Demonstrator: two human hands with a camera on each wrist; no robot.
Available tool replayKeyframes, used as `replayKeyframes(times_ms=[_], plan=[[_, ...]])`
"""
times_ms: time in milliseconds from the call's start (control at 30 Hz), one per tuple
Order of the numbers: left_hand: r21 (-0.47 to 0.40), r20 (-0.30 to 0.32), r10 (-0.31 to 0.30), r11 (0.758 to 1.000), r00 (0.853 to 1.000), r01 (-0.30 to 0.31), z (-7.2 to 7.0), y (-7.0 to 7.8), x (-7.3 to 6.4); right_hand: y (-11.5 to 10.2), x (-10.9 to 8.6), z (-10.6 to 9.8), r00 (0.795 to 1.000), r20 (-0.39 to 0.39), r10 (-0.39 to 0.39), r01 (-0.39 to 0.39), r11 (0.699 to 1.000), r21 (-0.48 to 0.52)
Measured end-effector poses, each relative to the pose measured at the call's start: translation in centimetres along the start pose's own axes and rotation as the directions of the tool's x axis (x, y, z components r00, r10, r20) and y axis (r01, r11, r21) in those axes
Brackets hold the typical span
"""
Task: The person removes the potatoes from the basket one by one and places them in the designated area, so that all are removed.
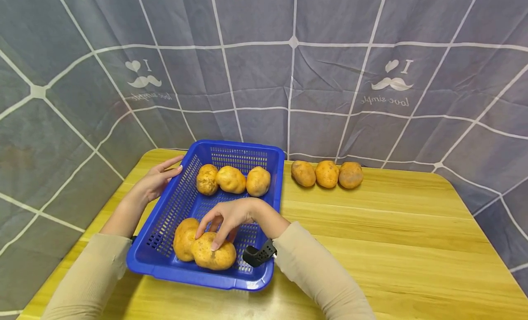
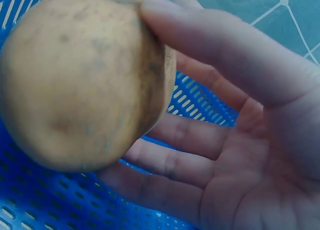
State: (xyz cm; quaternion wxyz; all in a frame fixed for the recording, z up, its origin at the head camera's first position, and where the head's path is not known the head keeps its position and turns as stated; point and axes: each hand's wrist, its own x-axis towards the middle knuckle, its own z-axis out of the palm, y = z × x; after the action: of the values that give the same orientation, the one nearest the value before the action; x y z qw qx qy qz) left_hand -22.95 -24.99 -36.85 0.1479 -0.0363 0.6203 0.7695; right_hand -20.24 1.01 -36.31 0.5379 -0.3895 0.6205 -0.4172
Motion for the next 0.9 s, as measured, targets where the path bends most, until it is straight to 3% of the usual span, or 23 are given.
replayKeyframes(times_ms=[533,900], plan=[[-0.018,0.001,0.003,1.0,1.0,-0.003,0.0,0.0,-0.2,-0.7,-0.7,0.0,0.993,-0.112,-0.038,0.049,0.994,0.094],[-0.045,0.0,0.001,0.999,1.0,-0.001,0.1,0.0,-0.2,-1.1,-1.6,0.0,0.971,-0.238,-0.035,0.071,0.987,0.142]])
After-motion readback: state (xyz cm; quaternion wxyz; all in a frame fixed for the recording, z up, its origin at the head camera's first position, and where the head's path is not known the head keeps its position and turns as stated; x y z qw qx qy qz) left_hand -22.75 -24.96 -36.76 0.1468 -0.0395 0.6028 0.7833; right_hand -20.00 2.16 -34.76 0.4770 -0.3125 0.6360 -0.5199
